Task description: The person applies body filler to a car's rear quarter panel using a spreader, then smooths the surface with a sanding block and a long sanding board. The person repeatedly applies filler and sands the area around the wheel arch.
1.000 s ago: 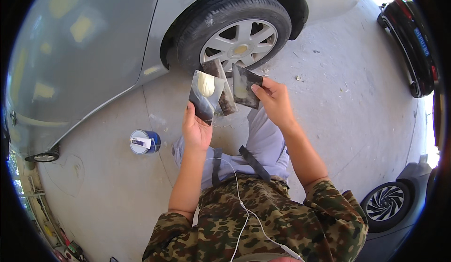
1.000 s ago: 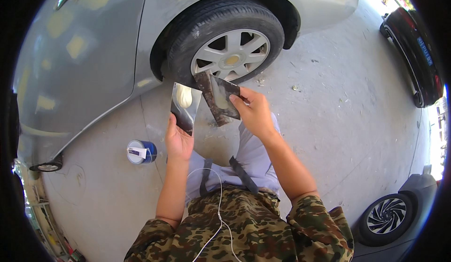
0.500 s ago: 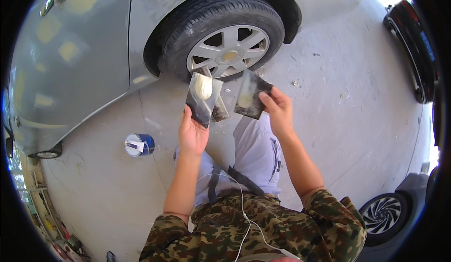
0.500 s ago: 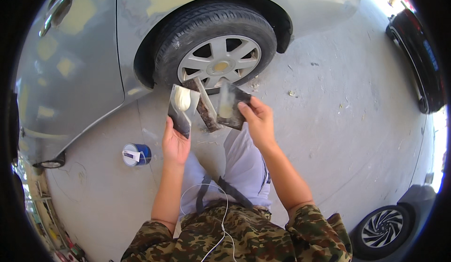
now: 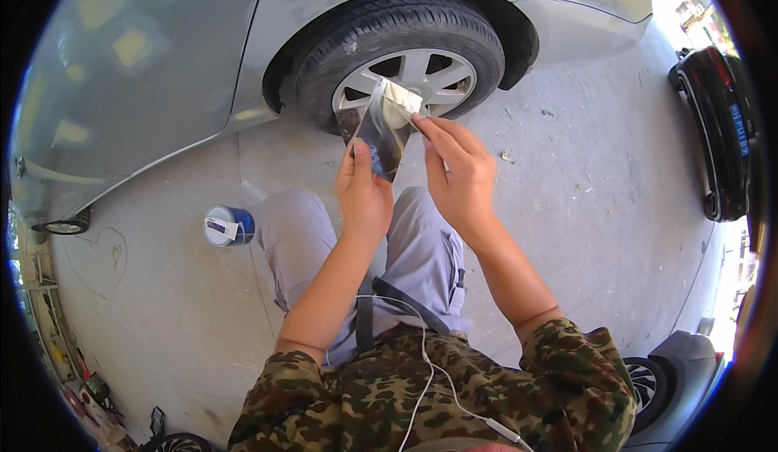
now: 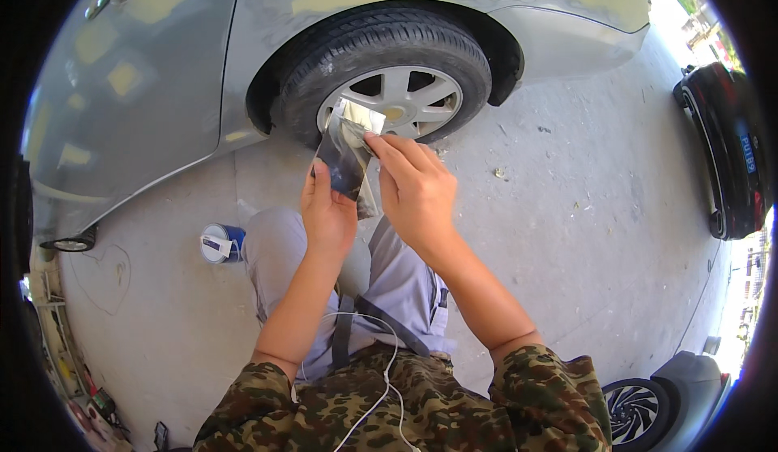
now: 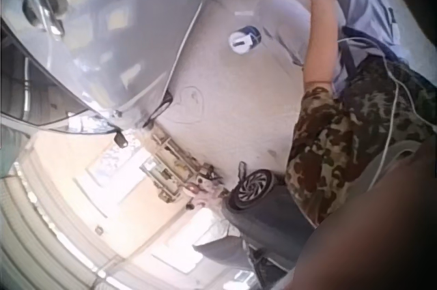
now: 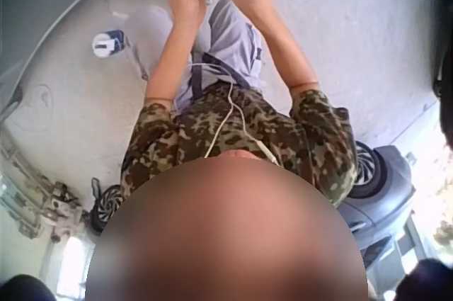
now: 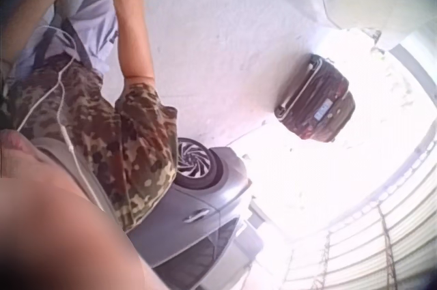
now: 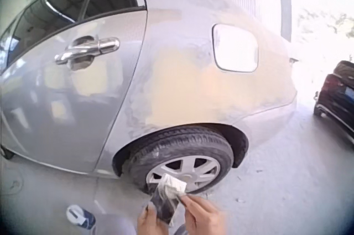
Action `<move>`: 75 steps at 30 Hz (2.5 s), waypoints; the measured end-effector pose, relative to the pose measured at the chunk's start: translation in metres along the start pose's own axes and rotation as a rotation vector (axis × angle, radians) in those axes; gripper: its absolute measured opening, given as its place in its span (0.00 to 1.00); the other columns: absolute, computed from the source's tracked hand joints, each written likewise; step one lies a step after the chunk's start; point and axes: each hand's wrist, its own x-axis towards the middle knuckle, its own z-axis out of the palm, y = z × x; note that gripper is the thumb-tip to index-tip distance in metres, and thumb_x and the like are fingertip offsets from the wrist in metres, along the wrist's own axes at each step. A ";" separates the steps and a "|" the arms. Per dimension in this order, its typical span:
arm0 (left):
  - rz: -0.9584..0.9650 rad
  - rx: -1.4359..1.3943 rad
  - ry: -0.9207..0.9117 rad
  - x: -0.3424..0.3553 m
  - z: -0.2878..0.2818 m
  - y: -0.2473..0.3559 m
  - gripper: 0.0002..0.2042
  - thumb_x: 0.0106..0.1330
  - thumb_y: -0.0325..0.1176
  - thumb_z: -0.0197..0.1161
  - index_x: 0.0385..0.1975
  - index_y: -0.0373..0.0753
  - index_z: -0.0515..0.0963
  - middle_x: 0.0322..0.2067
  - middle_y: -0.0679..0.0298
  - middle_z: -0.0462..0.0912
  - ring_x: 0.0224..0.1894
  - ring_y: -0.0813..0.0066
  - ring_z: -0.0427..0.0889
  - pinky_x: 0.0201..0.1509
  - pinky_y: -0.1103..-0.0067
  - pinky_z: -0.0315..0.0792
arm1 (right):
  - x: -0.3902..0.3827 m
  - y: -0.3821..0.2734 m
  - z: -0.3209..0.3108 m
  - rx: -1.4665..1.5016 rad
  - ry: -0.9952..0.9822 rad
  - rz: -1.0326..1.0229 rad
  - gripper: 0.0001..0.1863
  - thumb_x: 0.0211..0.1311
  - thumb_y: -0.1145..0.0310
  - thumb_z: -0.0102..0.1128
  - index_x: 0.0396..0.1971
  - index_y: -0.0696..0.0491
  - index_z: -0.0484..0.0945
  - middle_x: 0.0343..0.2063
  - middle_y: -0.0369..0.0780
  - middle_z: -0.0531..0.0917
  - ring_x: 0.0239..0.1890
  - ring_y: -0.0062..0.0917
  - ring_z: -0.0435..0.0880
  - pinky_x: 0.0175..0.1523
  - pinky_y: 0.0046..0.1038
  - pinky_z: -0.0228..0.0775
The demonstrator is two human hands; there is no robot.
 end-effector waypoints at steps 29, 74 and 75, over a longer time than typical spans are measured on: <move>-0.153 -0.062 -0.153 0.090 -0.084 0.125 0.20 0.89 0.40 0.54 0.70 0.34 0.73 0.68 0.58 0.82 0.68 0.68 0.83 0.74 0.68 0.76 | 0.188 -0.019 -0.026 0.437 0.218 0.273 0.10 0.79 0.74 0.61 0.51 0.58 0.88 0.36 0.28 0.84 0.34 0.10 0.72 0.38 0.21 0.68; -0.169 -0.049 -0.115 0.061 -0.091 0.097 0.21 0.90 0.40 0.51 0.71 0.32 0.71 0.69 0.55 0.81 0.69 0.63 0.83 0.75 0.65 0.76 | 0.282 0.010 0.025 -0.625 0.643 -0.729 0.17 0.58 0.71 0.68 0.47 0.44 0.92 0.50 0.30 0.92 0.56 0.27 0.89 0.61 0.38 0.78; -0.161 -0.047 -0.112 0.060 -0.092 0.097 0.21 0.90 0.40 0.52 0.71 0.32 0.71 0.69 0.54 0.81 0.68 0.62 0.83 0.74 0.65 0.77 | 0.275 0.010 0.023 -0.624 0.633 -0.724 0.16 0.58 0.71 0.68 0.46 0.44 0.93 0.49 0.30 0.92 0.55 0.27 0.89 0.61 0.38 0.78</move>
